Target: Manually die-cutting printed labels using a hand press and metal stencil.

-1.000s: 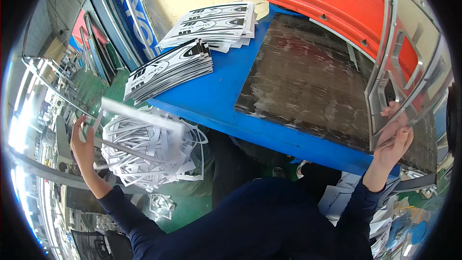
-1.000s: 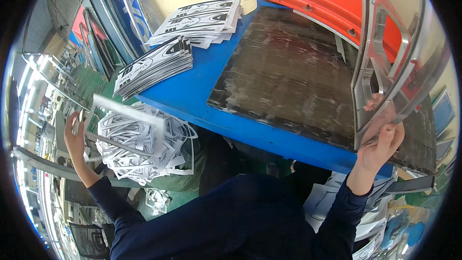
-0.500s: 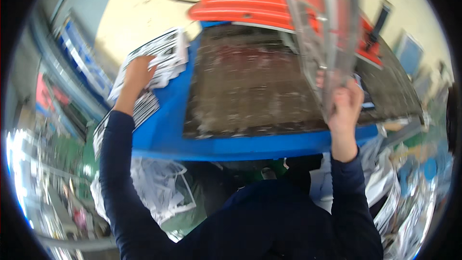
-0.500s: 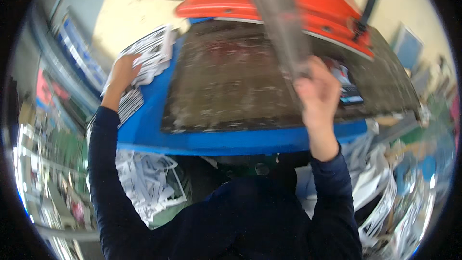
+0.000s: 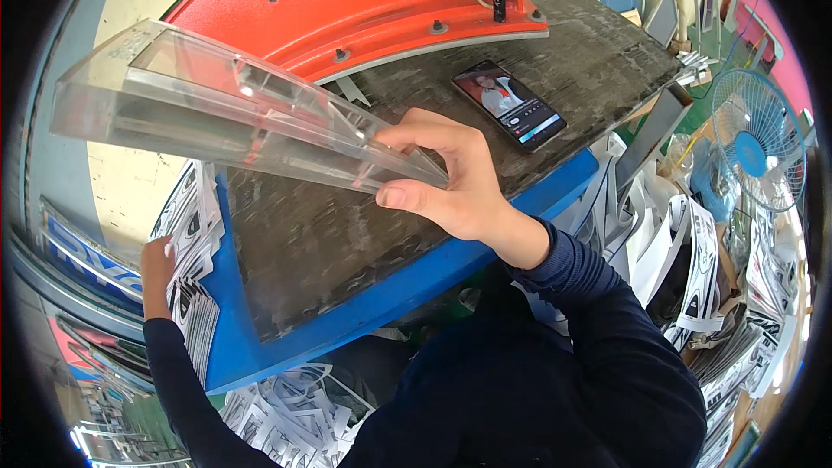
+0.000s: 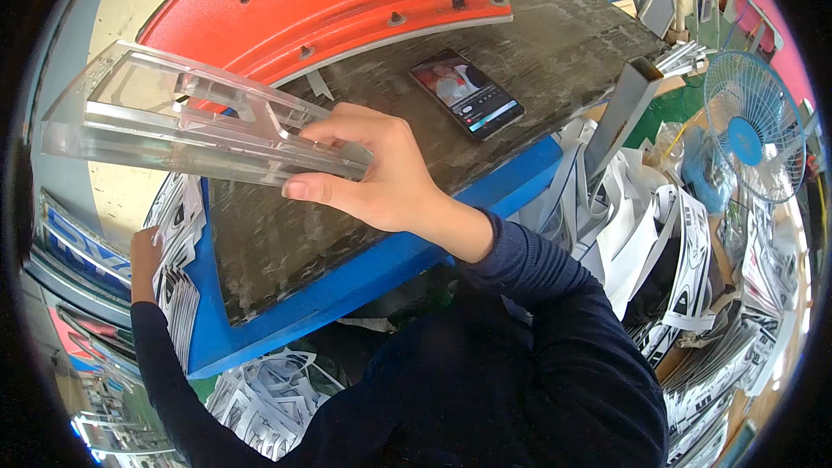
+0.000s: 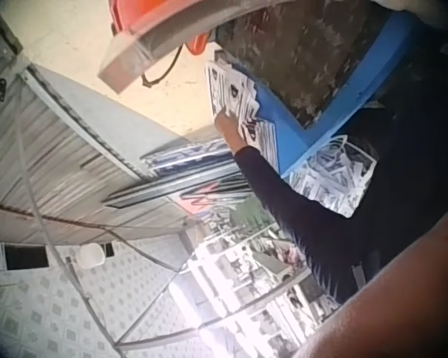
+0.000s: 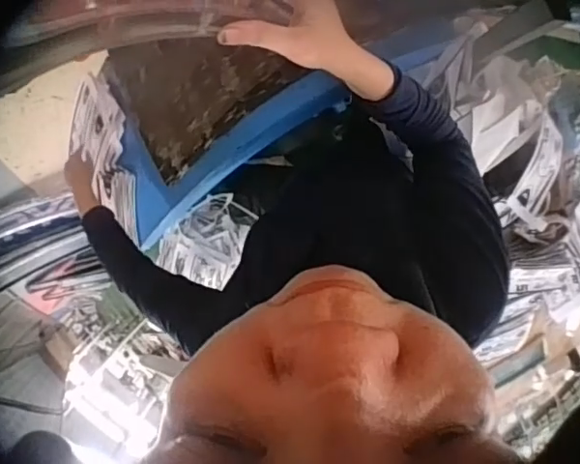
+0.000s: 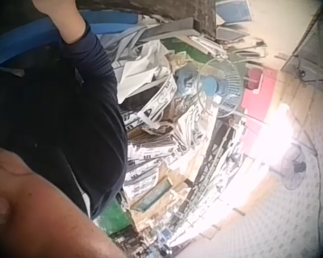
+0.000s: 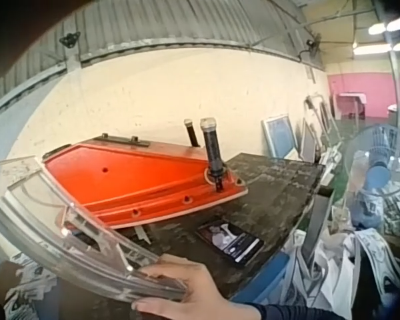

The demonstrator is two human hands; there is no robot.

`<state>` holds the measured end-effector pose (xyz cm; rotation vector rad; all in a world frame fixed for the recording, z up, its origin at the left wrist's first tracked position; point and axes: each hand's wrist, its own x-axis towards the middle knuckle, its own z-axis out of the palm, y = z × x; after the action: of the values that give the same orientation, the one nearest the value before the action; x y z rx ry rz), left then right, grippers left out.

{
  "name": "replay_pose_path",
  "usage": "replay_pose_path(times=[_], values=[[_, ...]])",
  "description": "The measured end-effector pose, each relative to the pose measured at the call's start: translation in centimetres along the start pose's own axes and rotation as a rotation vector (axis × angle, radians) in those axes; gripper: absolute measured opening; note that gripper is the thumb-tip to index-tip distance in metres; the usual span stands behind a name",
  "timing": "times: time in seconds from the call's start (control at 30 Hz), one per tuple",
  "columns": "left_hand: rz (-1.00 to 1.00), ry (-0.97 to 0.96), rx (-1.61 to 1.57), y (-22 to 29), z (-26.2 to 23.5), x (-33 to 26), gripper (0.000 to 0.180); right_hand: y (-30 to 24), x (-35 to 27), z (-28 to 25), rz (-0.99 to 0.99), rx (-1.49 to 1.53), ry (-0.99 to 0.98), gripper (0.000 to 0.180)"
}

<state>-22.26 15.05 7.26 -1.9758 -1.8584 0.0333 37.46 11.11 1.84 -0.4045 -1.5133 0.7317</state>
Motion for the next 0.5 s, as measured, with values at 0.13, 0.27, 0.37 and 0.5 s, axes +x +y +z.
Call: replay_pose_path(times=[0.13, 0.27, 0.37, 0.5], values=[[-0.191, 0.286, -0.195, 0.6, -2.1, -0.3, 0.031, 0.3, 0.2, 0.6, -0.006, -0.004, -0.023, 0.049], [-0.163, 0.522, -0.351, 14.0, -7.1, -0.4, 0.031, -0.2, 0.0, -0.6, -0.004, -0.049, 0.015, 0.052], [0.135, 0.536, -0.448, 23.9, -8.1, -4.9, 0.042, -0.5, 0.2, -0.3, 0.024, 0.046, 0.071, 0.041], [0.256, 0.132, -0.812, 33.2, -7.8, -9.2, 0.045, -0.6, 0.2, -1.1, 0.037, 0.048, 0.101, 0.045]])
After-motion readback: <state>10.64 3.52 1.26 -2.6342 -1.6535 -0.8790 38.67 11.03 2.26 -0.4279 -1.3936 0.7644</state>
